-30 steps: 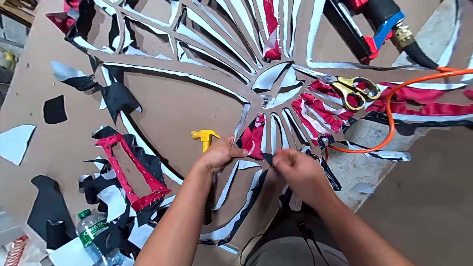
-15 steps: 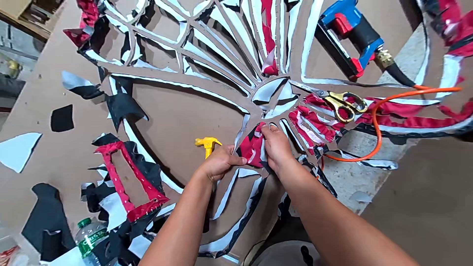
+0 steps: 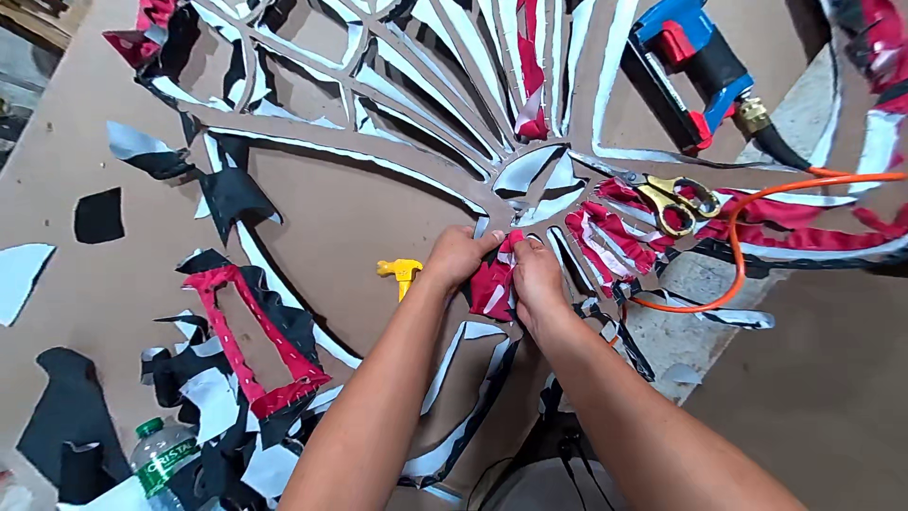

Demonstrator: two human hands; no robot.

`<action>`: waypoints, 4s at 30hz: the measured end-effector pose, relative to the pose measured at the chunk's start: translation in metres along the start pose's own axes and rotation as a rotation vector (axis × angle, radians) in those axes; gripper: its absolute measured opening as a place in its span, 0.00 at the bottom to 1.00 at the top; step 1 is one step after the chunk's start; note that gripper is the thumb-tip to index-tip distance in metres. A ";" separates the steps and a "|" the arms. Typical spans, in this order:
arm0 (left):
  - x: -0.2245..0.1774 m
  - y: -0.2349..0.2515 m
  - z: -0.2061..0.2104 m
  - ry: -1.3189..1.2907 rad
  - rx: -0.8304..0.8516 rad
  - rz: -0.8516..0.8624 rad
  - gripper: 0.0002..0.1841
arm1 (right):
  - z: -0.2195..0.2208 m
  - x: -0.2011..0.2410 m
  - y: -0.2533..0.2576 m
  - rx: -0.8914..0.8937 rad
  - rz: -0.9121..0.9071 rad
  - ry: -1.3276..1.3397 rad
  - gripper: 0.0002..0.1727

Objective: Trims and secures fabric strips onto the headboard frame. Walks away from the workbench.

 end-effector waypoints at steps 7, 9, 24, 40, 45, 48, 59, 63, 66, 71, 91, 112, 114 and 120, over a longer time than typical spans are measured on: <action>0.003 -0.009 0.004 0.025 -0.137 0.015 0.23 | 0.000 -0.001 0.003 -0.096 0.032 0.008 0.21; 0.001 -0.011 0.005 0.096 -0.173 0.017 0.24 | -0.001 -0.001 0.002 -0.111 0.031 0.012 0.21; 0.037 -0.071 -0.014 0.403 -0.230 0.038 0.23 | -0.010 0.008 -0.008 0.041 -0.034 -0.285 0.21; 0.063 -0.126 -0.058 0.610 -0.708 0.132 0.36 | -0.017 0.013 -0.029 0.333 -1.073 -1.197 0.27; 0.099 -0.124 -0.065 0.664 -0.593 -0.181 0.29 | -0.024 -0.010 -0.039 0.406 -1.106 -1.237 0.30; 0.065 -0.144 -0.079 0.587 -0.744 0.042 0.23 | -0.028 -0.017 -0.046 0.358 -1.115 -1.181 0.42; -0.014 -0.130 0.002 0.793 -0.553 0.709 0.25 | -0.027 -0.027 -0.046 0.362 -1.039 -1.242 0.49; -0.012 -0.133 0.011 0.826 -0.628 0.724 0.25 | -0.026 -0.030 -0.048 0.364 -1.037 -1.249 0.49; -0.012 -0.128 0.009 0.832 -0.626 0.671 0.25 | -0.026 -0.030 -0.047 0.369 -1.051 -1.263 0.49; -0.004 -0.125 0.013 0.861 -0.614 0.641 0.25 | -0.025 -0.031 -0.048 0.419 -1.010 -1.267 0.50; -0.004 -0.119 0.015 0.853 -0.580 0.606 0.26 | -0.026 -0.032 -0.044 0.454 -0.971 -1.292 0.51; -0.021 -0.134 0.027 0.813 -0.623 0.705 0.26 | -0.034 -0.036 -0.052 0.366 -1.028 -1.244 0.45; -0.011 -0.128 0.030 0.806 -0.571 0.673 0.26 | -0.036 -0.039 -0.059 0.365 -1.005 -1.271 0.42; -0.013 -0.128 0.036 0.855 -0.574 0.694 0.27 | -0.038 -0.038 -0.061 0.349 -1.010 -1.247 0.42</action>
Point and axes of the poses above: each hand's wrist, its own y-axis towards the middle knuckle, its own z-axis out of the palm, x = y × z, the point moved 8 cm from there along y, towards the middle knuckle, and after that the axes turned 3 degrees about -z, right-handed, at the moved point
